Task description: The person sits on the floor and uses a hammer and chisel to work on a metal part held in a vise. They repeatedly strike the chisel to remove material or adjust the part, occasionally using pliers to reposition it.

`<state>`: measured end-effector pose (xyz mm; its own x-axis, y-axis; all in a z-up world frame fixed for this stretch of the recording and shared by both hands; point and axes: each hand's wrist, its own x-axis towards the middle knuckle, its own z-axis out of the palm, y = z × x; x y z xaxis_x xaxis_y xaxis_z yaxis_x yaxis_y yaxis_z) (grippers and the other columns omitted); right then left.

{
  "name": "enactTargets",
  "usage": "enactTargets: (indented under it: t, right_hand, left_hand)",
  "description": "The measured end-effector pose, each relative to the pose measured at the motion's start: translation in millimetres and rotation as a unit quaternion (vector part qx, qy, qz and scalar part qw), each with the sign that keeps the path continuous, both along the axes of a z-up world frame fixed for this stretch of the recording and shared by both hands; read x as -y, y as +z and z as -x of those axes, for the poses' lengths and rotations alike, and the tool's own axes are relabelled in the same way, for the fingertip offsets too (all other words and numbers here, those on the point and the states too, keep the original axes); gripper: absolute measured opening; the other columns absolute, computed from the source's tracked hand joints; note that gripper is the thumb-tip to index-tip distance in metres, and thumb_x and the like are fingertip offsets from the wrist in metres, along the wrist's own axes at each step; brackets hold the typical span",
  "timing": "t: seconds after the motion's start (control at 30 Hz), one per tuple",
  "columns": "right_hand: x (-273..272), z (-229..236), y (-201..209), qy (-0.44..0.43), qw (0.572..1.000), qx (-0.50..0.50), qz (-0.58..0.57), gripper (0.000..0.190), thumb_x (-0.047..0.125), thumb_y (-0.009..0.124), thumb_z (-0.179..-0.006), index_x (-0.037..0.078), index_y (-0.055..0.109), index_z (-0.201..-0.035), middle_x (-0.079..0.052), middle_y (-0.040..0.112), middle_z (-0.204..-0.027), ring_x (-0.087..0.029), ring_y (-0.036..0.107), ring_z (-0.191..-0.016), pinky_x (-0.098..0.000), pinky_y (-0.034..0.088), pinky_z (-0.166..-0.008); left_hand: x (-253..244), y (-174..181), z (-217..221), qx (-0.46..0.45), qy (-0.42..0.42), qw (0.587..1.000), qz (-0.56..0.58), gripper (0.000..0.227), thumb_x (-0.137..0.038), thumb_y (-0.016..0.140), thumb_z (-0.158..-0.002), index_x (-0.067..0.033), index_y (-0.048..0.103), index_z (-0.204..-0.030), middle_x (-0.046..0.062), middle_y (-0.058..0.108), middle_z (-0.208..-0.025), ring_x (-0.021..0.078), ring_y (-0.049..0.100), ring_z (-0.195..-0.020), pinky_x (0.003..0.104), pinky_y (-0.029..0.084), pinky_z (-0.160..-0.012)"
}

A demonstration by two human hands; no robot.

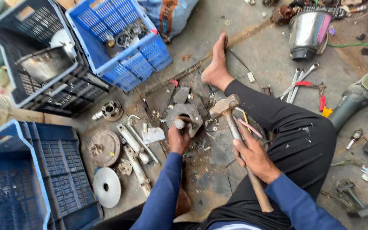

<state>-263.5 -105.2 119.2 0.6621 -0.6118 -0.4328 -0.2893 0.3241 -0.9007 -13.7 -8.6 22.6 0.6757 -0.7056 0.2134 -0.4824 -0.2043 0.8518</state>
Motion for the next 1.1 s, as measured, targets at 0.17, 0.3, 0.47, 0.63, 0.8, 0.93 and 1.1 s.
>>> enactTargets:
  t: [0.17, 0.3, 0.47, 0.63, 0.8, 0.93, 1.1]
  right_hand:
    - [-11, -10, -48, -0.026, 0.991, 0.004, -0.134, 0.07, 0.015, 0.057, -0.096, 0.023, 0.031, -0.16, -0.002, 0.051, -0.069, -0.009, 0.045, -0.044, -0.0262, 0.04, -0.038]
    - [-21, -24, -89, -0.012, 0.987, -0.051, -0.154, 0.074, 0.014, 0.059, -0.096, 0.025, 0.027, -0.161, -0.004, 0.05, -0.071, -0.01, 0.044, -0.048, -0.0259, 0.038, -0.04]
    - [-22, -29, -121, -0.014, 0.987, -0.066, -0.143, 0.073, 0.009, 0.062, -0.095, 0.015, 0.03, -0.16, -0.002, 0.053, -0.085, -0.008, 0.05, -0.063, -0.0249, 0.044, -0.046]
    - [-22, -24, -135, -0.034, 0.979, -0.1, -0.174, 0.072, 0.01, 0.062, -0.094, 0.016, 0.03, -0.158, -0.002, 0.054, -0.08, -0.009, 0.048, -0.059, -0.0265, 0.042, -0.046]
    - [-17, -30, -157, -0.056, 0.964, -0.133, -0.225, 0.046, 0.019, 0.065, -0.097, 0.004, 0.046, -0.136, -0.001, 0.053, -0.072, -0.01, 0.045, -0.053, -0.0287, 0.042, -0.045]
    - [-23, -29, -180, 0.032, 0.971, -0.204, -0.118, 0.037, 0.025, 0.065, -0.1, -0.008, 0.056, -0.114, -0.007, 0.063, -0.076, -0.017, 0.059, -0.058, -0.0328, 0.052, -0.053]
    - [-30, -26, -187, 0.215, 0.89, -0.365, 0.172, 0.046, 0.033, 0.074, -0.095, -0.003, 0.056, -0.117, -0.018, 0.07, -0.095, -0.031, 0.07, -0.089, -0.042, 0.056, -0.082]
  left_hand:
    - [-5, 6, 4, -0.104, 0.004, 0.993, 0.051, 0.013, 0.007, 0.067, -0.093, -0.0034, 0.064, -0.102, 0.01, 0.075, -0.093, 0.0187, 0.074, -0.087, 0.032, 0.059, -0.078]
    - [-3, 10, 3, -0.136, -0.013, 0.988, 0.067, 0.011, 0.007, 0.063, -0.096, -0.0025, 0.061, -0.102, 0.009, 0.075, -0.093, 0.0162, 0.078, -0.09, 0.032, 0.063, -0.08]
    - [-2, 12, 5, -0.146, -0.013, 0.987, 0.064, 0.013, 0.009, 0.062, -0.095, -0.002, 0.06, -0.101, 0.01, 0.073, -0.091, 0.0171, 0.077, -0.086, 0.032, 0.061, -0.077]
    - [-16, 2, 0, -0.061, 0.032, 0.997, -0.035, 0.006, 0.002, 0.065, -0.094, -0.0002, 0.062, -0.099, 0.013, 0.071, -0.083, 0.0203, 0.074, -0.075, 0.035, 0.058, -0.069]
    - [-26, -15, -13, -0.086, 0.063, 0.993, -0.043, 0.008, -0.005, 0.066, -0.094, -0.0026, 0.065, -0.101, 0.011, 0.076, -0.083, 0.0223, 0.076, -0.077, 0.037, 0.059, -0.071]
    - [-25, -16, -24, -0.045, 0.075, 0.993, -0.085, 0.019, -0.012, 0.069, -0.097, -0.0017, 0.059, -0.109, 0.013, 0.072, -0.091, 0.0245, 0.072, -0.082, 0.04, 0.059, -0.075]
    - [-17, 30, -64, -0.053, -0.056, 0.981, -0.175, 0.028, -0.021, 0.061, -0.099, -0.0041, 0.055, -0.119, 0.012, 0.074, -0.088, 0.0246, 0.074, -0.079, 0.042, 0.059, -0.076]
